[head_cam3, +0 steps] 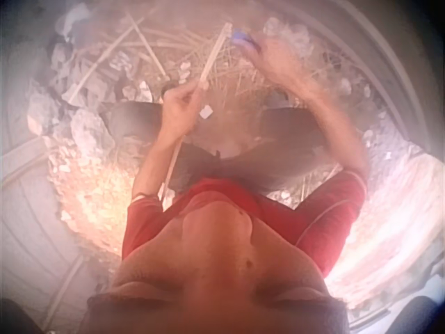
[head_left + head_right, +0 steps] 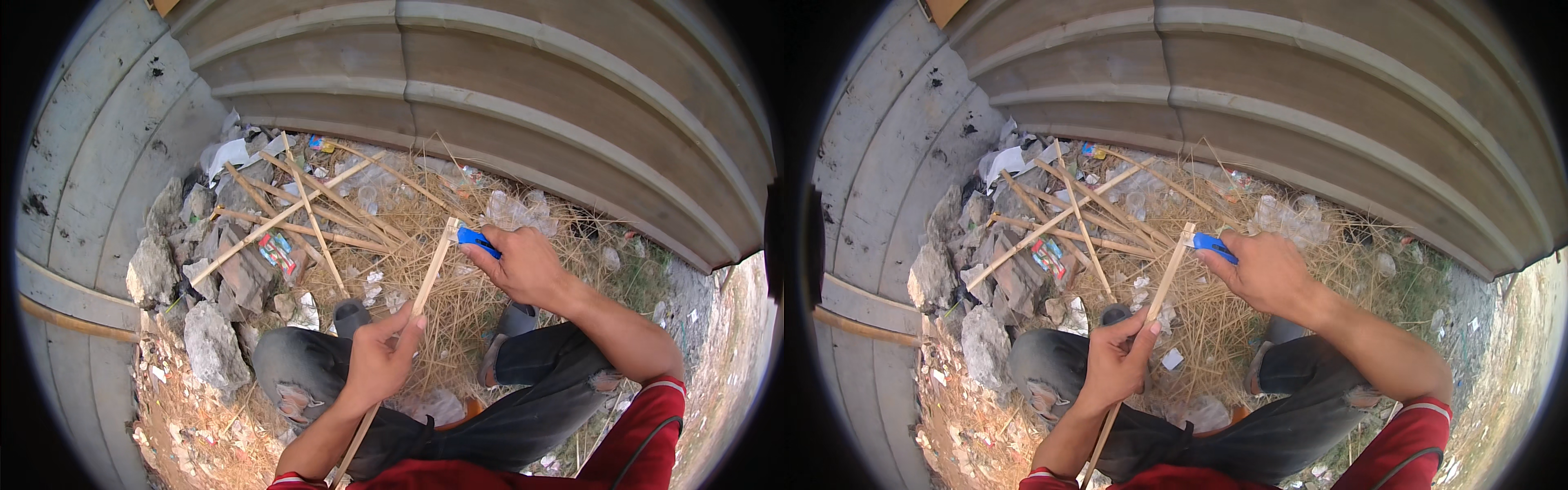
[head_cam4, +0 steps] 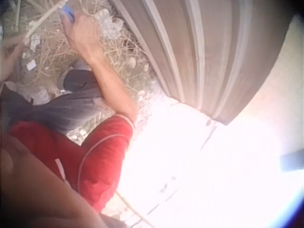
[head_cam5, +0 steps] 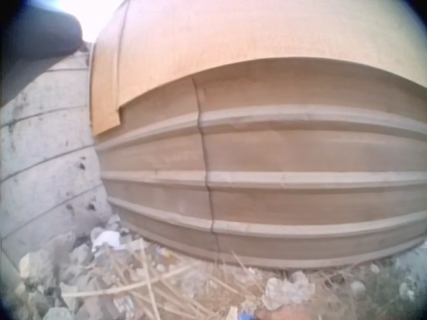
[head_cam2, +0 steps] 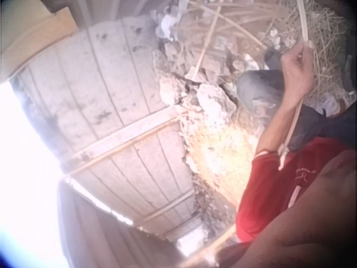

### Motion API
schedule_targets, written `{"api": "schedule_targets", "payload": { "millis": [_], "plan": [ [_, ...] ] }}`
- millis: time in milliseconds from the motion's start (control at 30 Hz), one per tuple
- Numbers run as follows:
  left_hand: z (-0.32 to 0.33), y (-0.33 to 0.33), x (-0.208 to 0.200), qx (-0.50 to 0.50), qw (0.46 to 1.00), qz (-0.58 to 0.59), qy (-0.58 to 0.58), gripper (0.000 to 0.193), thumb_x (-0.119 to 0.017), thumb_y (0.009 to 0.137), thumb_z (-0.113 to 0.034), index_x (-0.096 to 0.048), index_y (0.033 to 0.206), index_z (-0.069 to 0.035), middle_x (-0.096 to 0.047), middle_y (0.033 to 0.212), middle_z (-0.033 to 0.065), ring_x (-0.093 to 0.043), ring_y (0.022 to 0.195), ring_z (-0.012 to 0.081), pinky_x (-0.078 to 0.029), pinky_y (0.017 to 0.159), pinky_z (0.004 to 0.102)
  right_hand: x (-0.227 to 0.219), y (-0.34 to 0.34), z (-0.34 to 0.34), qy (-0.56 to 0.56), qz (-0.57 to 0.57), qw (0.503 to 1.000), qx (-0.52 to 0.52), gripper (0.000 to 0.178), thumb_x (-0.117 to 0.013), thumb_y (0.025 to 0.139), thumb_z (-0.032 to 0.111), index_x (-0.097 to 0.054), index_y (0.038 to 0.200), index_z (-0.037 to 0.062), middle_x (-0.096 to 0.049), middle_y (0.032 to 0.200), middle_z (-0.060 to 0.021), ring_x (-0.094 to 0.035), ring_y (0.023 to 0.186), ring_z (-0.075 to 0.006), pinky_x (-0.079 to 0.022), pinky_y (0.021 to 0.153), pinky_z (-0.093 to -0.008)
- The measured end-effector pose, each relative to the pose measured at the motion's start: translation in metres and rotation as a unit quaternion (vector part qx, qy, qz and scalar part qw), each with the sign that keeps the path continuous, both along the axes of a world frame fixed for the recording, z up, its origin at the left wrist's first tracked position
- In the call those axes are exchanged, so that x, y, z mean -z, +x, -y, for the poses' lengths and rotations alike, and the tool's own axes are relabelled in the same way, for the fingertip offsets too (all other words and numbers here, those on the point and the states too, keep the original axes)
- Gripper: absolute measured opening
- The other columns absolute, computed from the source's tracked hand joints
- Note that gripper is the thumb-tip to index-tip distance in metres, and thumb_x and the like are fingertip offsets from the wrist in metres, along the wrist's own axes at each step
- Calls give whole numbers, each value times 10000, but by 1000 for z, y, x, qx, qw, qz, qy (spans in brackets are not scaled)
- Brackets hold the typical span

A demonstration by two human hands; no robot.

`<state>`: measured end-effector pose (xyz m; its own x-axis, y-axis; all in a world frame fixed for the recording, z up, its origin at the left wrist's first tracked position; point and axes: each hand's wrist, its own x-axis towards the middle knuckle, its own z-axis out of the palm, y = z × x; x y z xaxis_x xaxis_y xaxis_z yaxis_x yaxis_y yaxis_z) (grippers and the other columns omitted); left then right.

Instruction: The person sits on the ground and uses a blue utility knife to shave and smooth a long bamboo stick. They hold the stick with one hand and scrape the blade along its length to remove the outer layer, occasionally switching to a machete to split the bamboo.

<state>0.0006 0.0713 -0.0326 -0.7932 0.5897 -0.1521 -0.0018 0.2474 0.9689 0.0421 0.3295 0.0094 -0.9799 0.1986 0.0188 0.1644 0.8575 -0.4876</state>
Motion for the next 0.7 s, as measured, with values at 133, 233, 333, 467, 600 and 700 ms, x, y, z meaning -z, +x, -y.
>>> {"api": "schedule_targets", "payload": {
  "millis": [133, 233, 333, 467, 600, 700],
  "plan": [
    [-7, -1, -8, -24, 999, 22, 30, 363, -659, 1000, -146, -642, 1299, 60, -594, 802, -33, -485, 726, 24, -424, 598, 214, -1, -5, 2, -5, -12, 1000, 5, 470, -564, 1011, 469, -680, 896, 28, -652, 659, -219, -659, 649, -449, -517, 618, -537],
    [-4, -2, -7, -17, 1000, 15, 21, 352, -653, 1002, -141, -648, 1292, 59, -616, 811, -31, -495, 730, 21, -431, 603, 211, 6, -5, -1, 34, -46, 998, 2, 485, -544, 1025, 459, -674, 907, 7, -638, 650, -220, -652, 654, -444, -497, 615, -529],
    [4, 10, 2, 19, 999, -19, 38, 346, -650, 1002, -129, -647, 1297, 53, -642, 833, -22, -509, 746, 19, -436, 618, 199, 16, -21, -65, -41, -62, 984, 162, 539, -506, 1045, 460, -649, 874, -30, -594, 617, -217, -610, 614, -415, -461, 603, -502],
    [10, 11, -12, 18, 999, 15, 26, 341, -646, 1004, -80, -638, 1320, 49, -606, 809, -68, -473, 686, -9, -374, 566, 186, 17, -7, -76, -66, -118, 975, 174, 552, -504, 1054, 448, -617, 809, -34, -537, 577, -187, -534, 537, -327, -435, 577, -457],
    [9, 2, -7, -15, 998, 41, 54, 341, -663, 1001, -124, -655, 1303, 34, -630, 859, -53, -499, 746, 2, -422, 613, 185, 3, 7, -27, -106, -115, 985, 72, 494, -553, 1040, 404, -607, 790, -19, -520, 557, -167, -519, 508, -288, -435, 554, -428],
    [12, 2, -4, -25, 997, 5, 67, 342, -663, 999, -121, -656, 1307, 28, -619, 853, -58, -478, 716, -7, -392, 569, 184, -12, 11, -1, -141, -66, 988, 23, 472, -579, 1025, 407, -622, 800, -5, -550, 576, -183, -567, 513, -340, -449, 542, -451]
  ]
}}
